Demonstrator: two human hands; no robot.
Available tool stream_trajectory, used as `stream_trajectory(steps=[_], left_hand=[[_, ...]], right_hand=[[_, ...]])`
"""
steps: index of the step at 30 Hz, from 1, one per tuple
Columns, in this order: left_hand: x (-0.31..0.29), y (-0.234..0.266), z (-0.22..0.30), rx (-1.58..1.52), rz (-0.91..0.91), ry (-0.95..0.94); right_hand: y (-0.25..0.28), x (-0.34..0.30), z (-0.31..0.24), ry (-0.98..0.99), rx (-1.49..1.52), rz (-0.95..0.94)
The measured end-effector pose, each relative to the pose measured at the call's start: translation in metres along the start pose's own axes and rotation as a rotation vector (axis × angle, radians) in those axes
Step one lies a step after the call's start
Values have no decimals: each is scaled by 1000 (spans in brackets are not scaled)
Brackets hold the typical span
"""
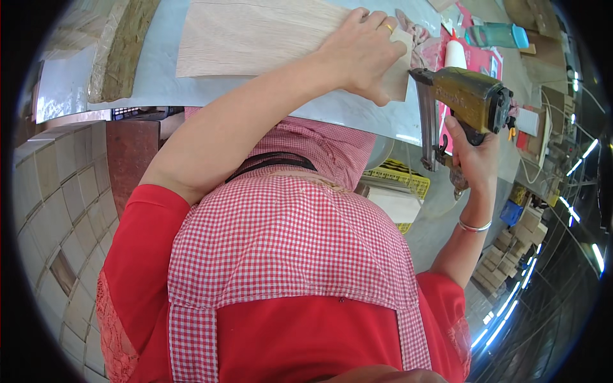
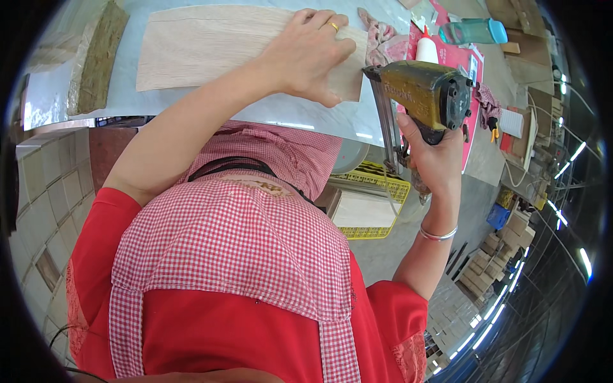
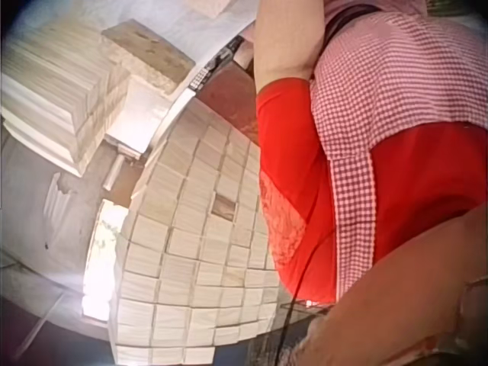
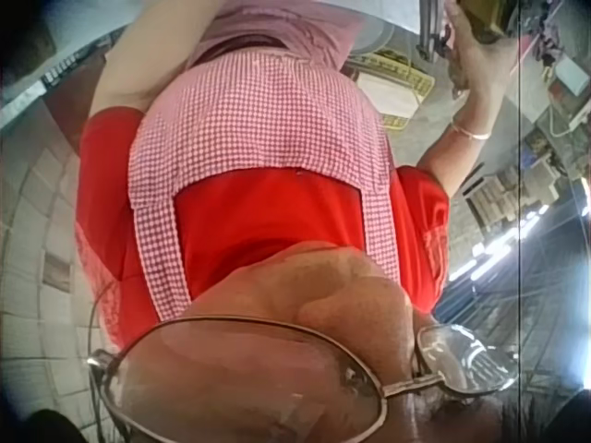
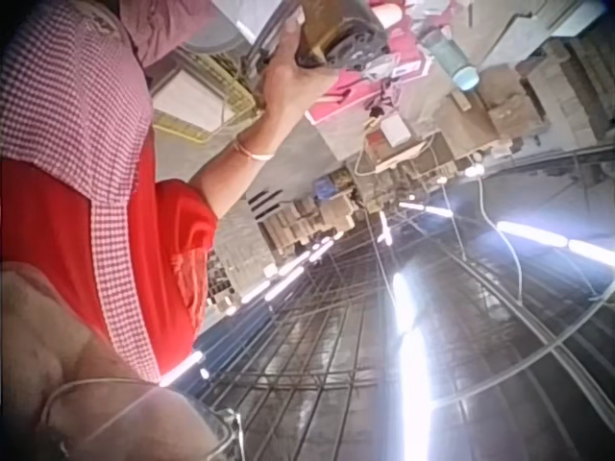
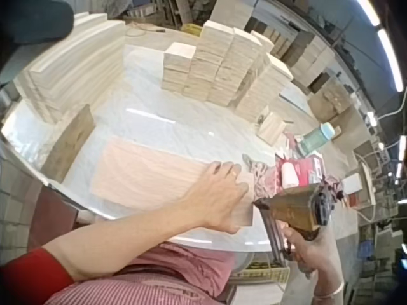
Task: Assembling wooden box components by applying glue and securing them with a pneumatic stapler.
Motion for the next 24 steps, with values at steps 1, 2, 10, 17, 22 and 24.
stream_trajectory(steps=[1, 2, 10, 17, 22, 24], left_hand=[[0, 0, 0, 4, -9, 0], [0, 1, 1, 2, -10, 2], [2, 0, 1, 26, -32, 8], [1, 0, 1, 27, -9, 10], [3, 3, 3, 12, -58, 24], [5, 2, 4, 24, -65, 31]], right_hand=[[0, 1, 0, -1, -2, -2], [0, 2, 0, -4, -1, -3], [0, 5, -6, -29, -35, -37], [5, 16, -17, -69, -66, -91], [1, 39, -25, -28, -87, -58], [1, 52, -24, -16, -96, -64]])
Point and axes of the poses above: each hand's wrist, its own x-axis towards the middle knuckle, its own y-axis out of the back of the hand, z = x × y, the point moved 1 cm from there along x, towards the middle knuckle, and after that the axes turned 11 degrees about z, right-handed, at the moved point
